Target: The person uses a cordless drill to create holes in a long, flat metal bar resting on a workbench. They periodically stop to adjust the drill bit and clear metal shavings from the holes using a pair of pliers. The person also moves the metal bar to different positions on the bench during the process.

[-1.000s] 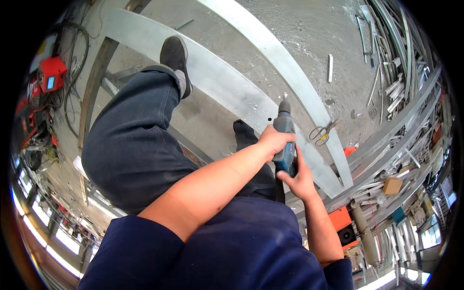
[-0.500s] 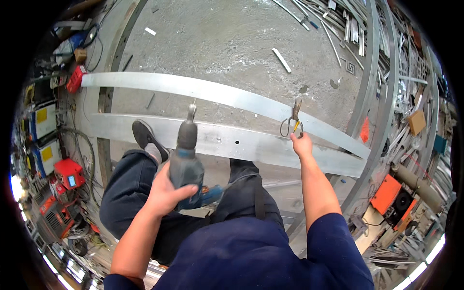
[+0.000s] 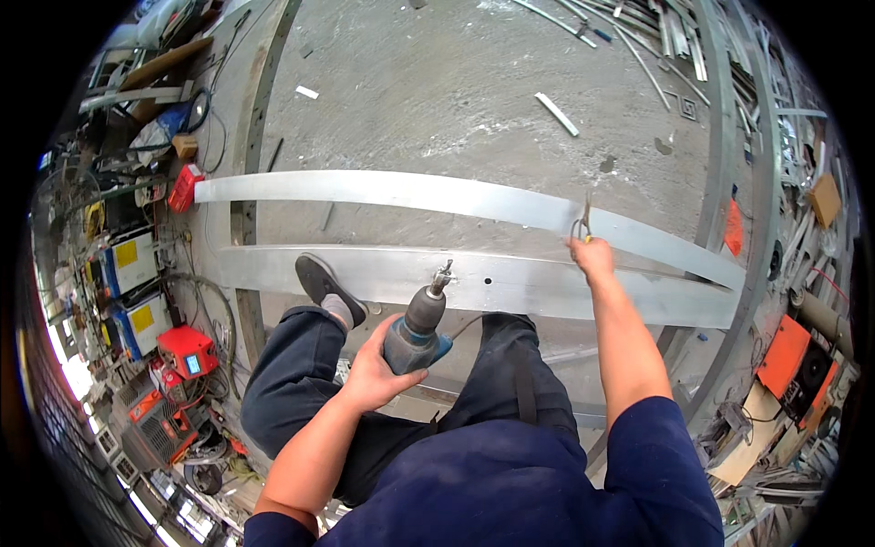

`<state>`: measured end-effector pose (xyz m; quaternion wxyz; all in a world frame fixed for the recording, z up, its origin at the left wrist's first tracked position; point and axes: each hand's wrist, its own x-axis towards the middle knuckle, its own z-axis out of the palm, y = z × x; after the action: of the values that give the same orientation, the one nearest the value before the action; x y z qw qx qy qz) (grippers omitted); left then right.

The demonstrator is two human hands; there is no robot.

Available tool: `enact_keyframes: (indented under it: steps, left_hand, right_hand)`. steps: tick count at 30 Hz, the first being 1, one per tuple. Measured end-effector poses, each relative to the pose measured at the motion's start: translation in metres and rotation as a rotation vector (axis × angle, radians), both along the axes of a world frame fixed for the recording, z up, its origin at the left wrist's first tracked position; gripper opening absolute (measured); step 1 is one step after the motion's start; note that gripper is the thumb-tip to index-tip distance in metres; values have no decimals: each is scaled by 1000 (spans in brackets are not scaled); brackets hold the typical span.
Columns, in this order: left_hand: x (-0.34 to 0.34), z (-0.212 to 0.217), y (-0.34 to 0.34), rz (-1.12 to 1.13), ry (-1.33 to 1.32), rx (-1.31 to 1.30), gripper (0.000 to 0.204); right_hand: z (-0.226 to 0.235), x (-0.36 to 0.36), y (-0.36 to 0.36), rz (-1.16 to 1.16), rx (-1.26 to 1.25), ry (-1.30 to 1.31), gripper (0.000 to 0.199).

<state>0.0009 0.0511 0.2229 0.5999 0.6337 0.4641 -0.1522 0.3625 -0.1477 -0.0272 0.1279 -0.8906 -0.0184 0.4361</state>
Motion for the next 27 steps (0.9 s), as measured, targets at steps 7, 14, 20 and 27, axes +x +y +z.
enact_keyframes:
  steps: [7,14,20,27]
  left_hand:
    - [15,16,-2,-126,-136,123,88]
    - [21,35,-4,-204,-195,213,86]
    - [7,32,-3,-209,-291,257,87]
    - [0,28,-4,-219,-313,300,90]
  right_hand:
    - [164,-55,-12,203,696,-170,59]
    - [303,-86,-14,536,465,-171,68]
    - [341,-119,-2,707,484,-352,72]
    - [355,-130,7,792,355,-505,75]
